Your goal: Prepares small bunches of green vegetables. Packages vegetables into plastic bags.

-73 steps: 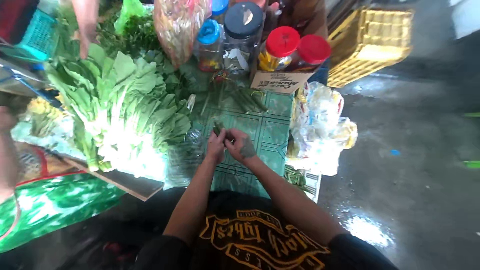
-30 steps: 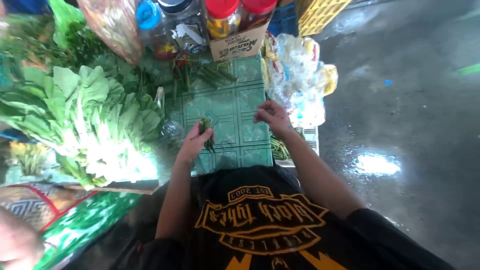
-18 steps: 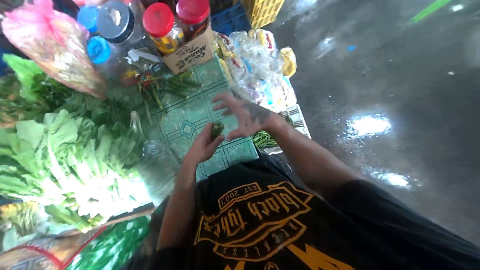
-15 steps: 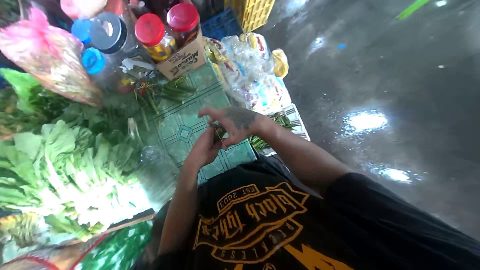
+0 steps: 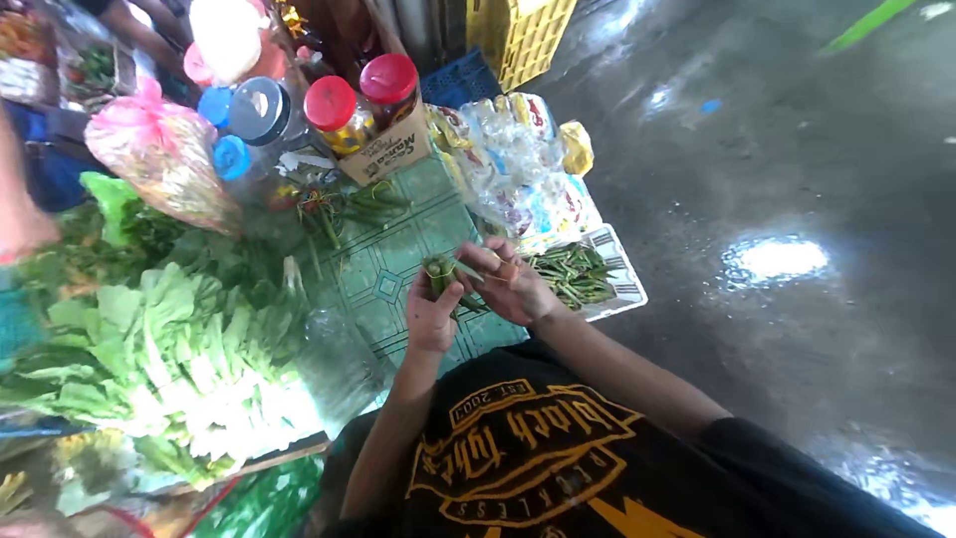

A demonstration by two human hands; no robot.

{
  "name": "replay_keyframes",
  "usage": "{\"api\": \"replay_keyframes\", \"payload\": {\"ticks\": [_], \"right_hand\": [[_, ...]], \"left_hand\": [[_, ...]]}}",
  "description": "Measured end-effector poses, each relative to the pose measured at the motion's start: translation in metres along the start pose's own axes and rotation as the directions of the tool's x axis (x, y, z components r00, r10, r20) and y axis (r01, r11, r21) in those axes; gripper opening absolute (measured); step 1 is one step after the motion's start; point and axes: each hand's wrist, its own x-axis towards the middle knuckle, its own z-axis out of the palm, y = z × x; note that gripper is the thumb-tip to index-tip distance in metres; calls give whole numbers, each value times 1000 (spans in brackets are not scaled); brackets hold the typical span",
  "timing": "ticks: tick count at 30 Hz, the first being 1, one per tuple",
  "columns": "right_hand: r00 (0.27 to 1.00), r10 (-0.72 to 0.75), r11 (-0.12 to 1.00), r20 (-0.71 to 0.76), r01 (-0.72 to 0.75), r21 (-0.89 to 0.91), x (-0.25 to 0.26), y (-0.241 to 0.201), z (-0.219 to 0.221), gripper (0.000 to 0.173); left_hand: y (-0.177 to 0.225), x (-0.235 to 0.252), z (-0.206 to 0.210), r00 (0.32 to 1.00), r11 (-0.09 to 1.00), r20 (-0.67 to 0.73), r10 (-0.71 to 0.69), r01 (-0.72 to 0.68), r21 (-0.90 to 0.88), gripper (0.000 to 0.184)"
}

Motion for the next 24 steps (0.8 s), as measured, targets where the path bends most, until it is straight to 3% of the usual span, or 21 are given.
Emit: {"api": "replay_keyframes", "payload": {"ticks": [2, 3, 5, 9, 11, 13, 15, 17, 19, 22, 24], "right_hand": [[999, 17, 990, -38, -23, -142, 4, -2, 4, 67], [999, 14, 975, -28, -20, -222, 7, -7, 7, 74], [1000, -9, 925, 22, 17, -379, 15, -22, 16, 80], [996, -48, 786, 81, 88, -612, 24, -36, 29, 74], [999, -39, 743, 32, 50, -668, 22, -39, 31, 70], [999, -28, 728, -16, 10, -685, 17, -42, 29, 67], [997, 46, 598, 67, 26, -801, 12, -44, 24, 69], [966, 194, 459, 169, 63, -886, 8, -49, 20, 55], [954, 256, 444, 154, 25, -896, -1, -56, 10, 34], [966, 214, 472, -146, -234, -850, -25, -84, -28, 33], [917, 207, 429, -340, -397, -811, -45, -109, -68, 35]], "left_hand": [[4, 4, 4, 985, 931, 83, 149, -168, 324, 45], [8, 5, 5, 971, 842, 125, 203, -238, 484, 45], [15, 7, 3, 934, 565, 222, 279, -346, 749, 44], [31, 3, 9, 888, 38, 359, 287, -385, 922, 36], [36, -2, 13, 900, -53, 362, 242, -360, 931, 40], [39, -8, 18, 944, -39, 280, 176, -277, 960, 51], [41, -11, 21, 984, 29, 172, 49, -173, 984, 69], [37, -14, 22, 989, 135, 138, -42, -132, 982, 80], [25, -19, 10, 974, 284, 211, -77, -181, 942, 87], [16, -18, -25, 963, 436, 200, -179, -105, 894, 88], [20, -8, -62, 983, 364, 78, -169, -11, 931, 73]]}}
